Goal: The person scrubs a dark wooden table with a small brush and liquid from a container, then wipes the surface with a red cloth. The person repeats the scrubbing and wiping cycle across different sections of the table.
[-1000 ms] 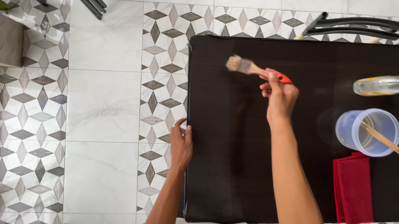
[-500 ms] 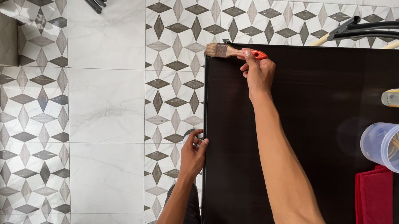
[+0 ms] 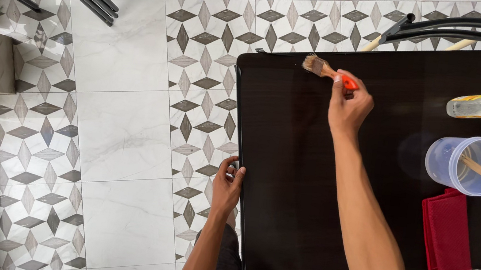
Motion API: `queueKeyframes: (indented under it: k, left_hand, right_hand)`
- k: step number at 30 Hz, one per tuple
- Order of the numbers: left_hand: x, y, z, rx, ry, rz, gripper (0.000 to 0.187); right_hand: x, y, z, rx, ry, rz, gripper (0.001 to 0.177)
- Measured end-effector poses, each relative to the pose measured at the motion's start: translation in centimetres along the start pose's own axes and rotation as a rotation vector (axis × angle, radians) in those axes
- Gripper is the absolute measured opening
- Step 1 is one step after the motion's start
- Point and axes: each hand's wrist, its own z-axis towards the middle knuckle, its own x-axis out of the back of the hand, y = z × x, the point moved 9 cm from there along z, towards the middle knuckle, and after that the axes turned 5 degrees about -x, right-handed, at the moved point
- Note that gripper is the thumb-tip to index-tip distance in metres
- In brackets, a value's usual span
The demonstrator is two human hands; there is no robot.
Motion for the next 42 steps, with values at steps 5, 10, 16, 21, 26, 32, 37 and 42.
queueKeyframes:
  k: [5,10,16,21,26,32,37,42]
  left_hand:
    - [0.0,0.0,0.2,-0.005,0.006,0.000,0.040]
    - [-0.2,-0.1,0.2,-0.006,0.000,-0.020,0.039]
    - [-0.3,-0.4,0.2,-0.004,0.004,0.003,0.039]
    - [-0.3,-0.5,0.4,-0.005,0.001,0.007,0.040]
    - [-0.1,-0.3,0.3,-0.002,-0.014,-0.010,0.040]
    - [-0.1,0.0,0.1,-0.030,-0.012,-0.018,0.040]
    - [-0.2,-0.2,0.3,-0.043,0.006,-0.019,0.040]
    - [-0.3,-0.9,0.3,-0.022,0.007,-0.028,0.039]
  right_hand:
    - [-3.6,-5.8,-4.7,0.408,0.034,-0.282,0.016]
    - [-8.0,-8.8,-7.0,0.382,-0.007,-0.177,0.016]
    - [-10.7,-10.1,-8.9,0.295,-0.087,-0.052,0.017]
    - [-9.1,-7.8,-8.5,0.213,-0.094,0.017,0.020]
    - [-5.3,-4.3,-7.4,0.149,-0.035,-0.022,0.018]
    - [-0.5,-2.0,-5.7,0.161,0.070,-0.171,0.014]
    - [-0.5,-3.7,-6.5,0.299,0.081,-0.287,0.013]
    - [-4.3,-6.6,-8.6,0.339,0.014,-0.249,0.013]
